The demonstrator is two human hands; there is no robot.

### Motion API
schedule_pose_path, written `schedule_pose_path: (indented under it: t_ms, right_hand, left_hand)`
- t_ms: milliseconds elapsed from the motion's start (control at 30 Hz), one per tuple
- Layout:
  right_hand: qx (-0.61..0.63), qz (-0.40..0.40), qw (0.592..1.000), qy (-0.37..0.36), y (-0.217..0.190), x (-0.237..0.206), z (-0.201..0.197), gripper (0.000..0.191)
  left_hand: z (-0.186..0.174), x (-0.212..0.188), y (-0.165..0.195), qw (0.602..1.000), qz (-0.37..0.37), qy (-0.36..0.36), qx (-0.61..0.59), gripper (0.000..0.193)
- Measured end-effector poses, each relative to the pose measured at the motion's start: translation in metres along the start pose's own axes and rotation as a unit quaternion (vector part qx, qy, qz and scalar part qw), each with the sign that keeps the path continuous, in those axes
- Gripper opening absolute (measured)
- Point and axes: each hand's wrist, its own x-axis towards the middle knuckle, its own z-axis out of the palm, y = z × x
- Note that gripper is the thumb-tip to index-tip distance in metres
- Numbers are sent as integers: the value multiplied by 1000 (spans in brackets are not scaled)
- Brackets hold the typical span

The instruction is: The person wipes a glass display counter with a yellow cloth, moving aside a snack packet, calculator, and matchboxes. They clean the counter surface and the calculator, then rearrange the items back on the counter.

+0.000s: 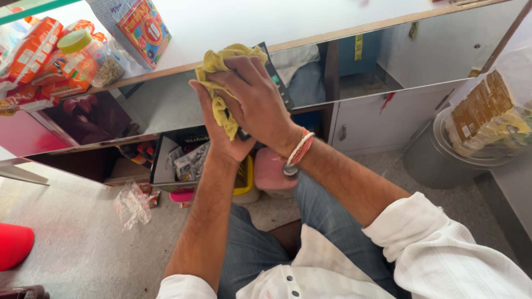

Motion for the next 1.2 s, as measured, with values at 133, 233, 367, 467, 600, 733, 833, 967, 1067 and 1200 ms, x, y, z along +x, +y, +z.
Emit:
schedule_pose_path:
  t_ms: [133,233,367,467,600,733,833,967,1067,1200]
  right_hand:
    - [-73,-45,996,-26,6,7,-3,30]
    - [-117,-13,993,-23,21,6,-17,26]
    - [-97,56,994,-11,25,3,-16,23]
    - [-76,4,997,-6,15,8,-2,26]
    - [-2,-4,1000,-27,-3,7,3,28]
    - [27,-28,997,-64,-9,6,-9,27]
    - [28,-51,993,-100,-8,8,-15,32]
    - [28,-44,994,-98,4,13,-12,40]
    - [-36,-32,998,-36,20,15,-9,27]
    - [-59,39,997,-2,39,10,-11,23]
  left_hand:
    - [1,-1,4,1000,-15,-3,-15,84]
    - [4,-3,3,994,6,-105,-9,86]
    - [11,-3,0,997,-10,-72,-33,84]
    - [14,-3,-1,999,-27,1,-43,78]
    - [10,-7,3,999,-19,5,-34,75]
    - [3,-12,4,998,-7,-47,-48,77]
    - [2,-15,0,999,-10,-6,-39,76]
    - [8,-11,-5,996,-29,27,-82,75]
    - [11,-7,-3,997,0,-36,-75,78]
    - [11,-10,4,999,6,-45,-27,83]
